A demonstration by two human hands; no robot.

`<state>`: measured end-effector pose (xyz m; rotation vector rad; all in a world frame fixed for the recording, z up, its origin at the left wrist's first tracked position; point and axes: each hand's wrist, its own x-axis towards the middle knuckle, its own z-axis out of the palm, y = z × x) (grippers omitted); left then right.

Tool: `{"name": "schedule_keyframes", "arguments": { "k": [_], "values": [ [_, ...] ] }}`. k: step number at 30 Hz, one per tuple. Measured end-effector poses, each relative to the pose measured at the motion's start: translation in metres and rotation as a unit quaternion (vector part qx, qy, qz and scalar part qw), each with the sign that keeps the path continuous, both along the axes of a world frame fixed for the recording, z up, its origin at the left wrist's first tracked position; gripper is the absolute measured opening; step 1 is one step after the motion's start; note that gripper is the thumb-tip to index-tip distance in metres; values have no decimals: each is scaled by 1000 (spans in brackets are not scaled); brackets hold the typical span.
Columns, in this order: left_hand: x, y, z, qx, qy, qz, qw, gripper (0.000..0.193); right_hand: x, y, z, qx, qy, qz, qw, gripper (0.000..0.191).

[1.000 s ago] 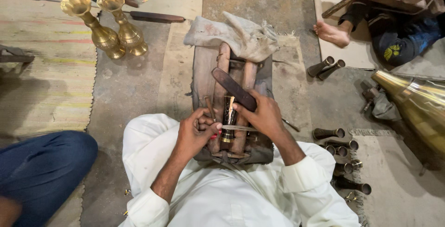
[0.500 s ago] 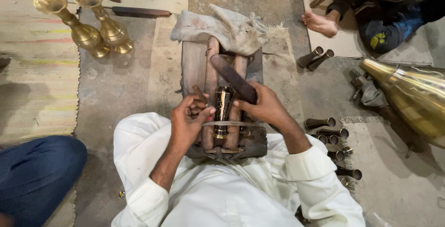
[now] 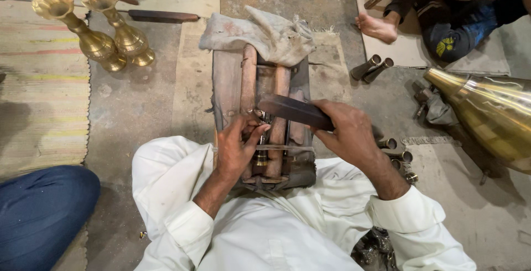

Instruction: The person sits on the floor with a brass vase clamped in a wooden jig and engraves a decorative pattern onto it, holding a chisel against the metal and striking it with a hammer, repositioning the chisel repeatedly to work different areas of the design.

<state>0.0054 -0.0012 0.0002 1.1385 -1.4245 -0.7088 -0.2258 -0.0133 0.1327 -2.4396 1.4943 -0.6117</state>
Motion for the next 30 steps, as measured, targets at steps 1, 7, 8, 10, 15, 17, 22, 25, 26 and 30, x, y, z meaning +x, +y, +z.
{"name": "schedule_keyframes", "arguments": {
  "k": [1, 7, 8, 10, 15, 17, 22, 25, 26, 30],
  "values": [
    [0, 1, 0, 0, -7, 2, 1000, 25, 1, 1, 4, -56, 0, 17, 998, 46],
    [5, 1, 11, -74, -95, -42, 992, 21, -2, 5, 27, -156, 126, 14, 980, 50],
    [5, 0, 13, -73, -110, -55, 990, 19, -4, 5, 30, -160, 182, 18, 970, 50],
    [5, -4, 18, -81, -128, -76, 986, 23, -9, 4, 34, -156, 147, 10, 977, 51],
    [7, -10, 25, -74, -165, -104, 978, 30, -19, 7, 29, -145, 73, -16, 987, 50],
    [9, -10, 26, -66, -163, -96, 980, 31, -24, 9, 26, -143, -22, -36, 989, 47],
    [9, -10, 28, -96, -174, -123, 972, 32, -32, 15, 25, -111, 85, -52, 989, 48],
    [6, -17, 31, -55, -212, -155, 963, 32, -35, 16, 23, -109, 73, -44, 990, 48],
    [5, -20, 32, -34, -226, -162, 960, 33, -37, 15, 22, -113, 41, -40, 992, 47],
    [5, -35, 36, -38, -286, -187, 939, 35, -44, 17, 6, -79, 76, -66, 992, 53]
  ]
}}
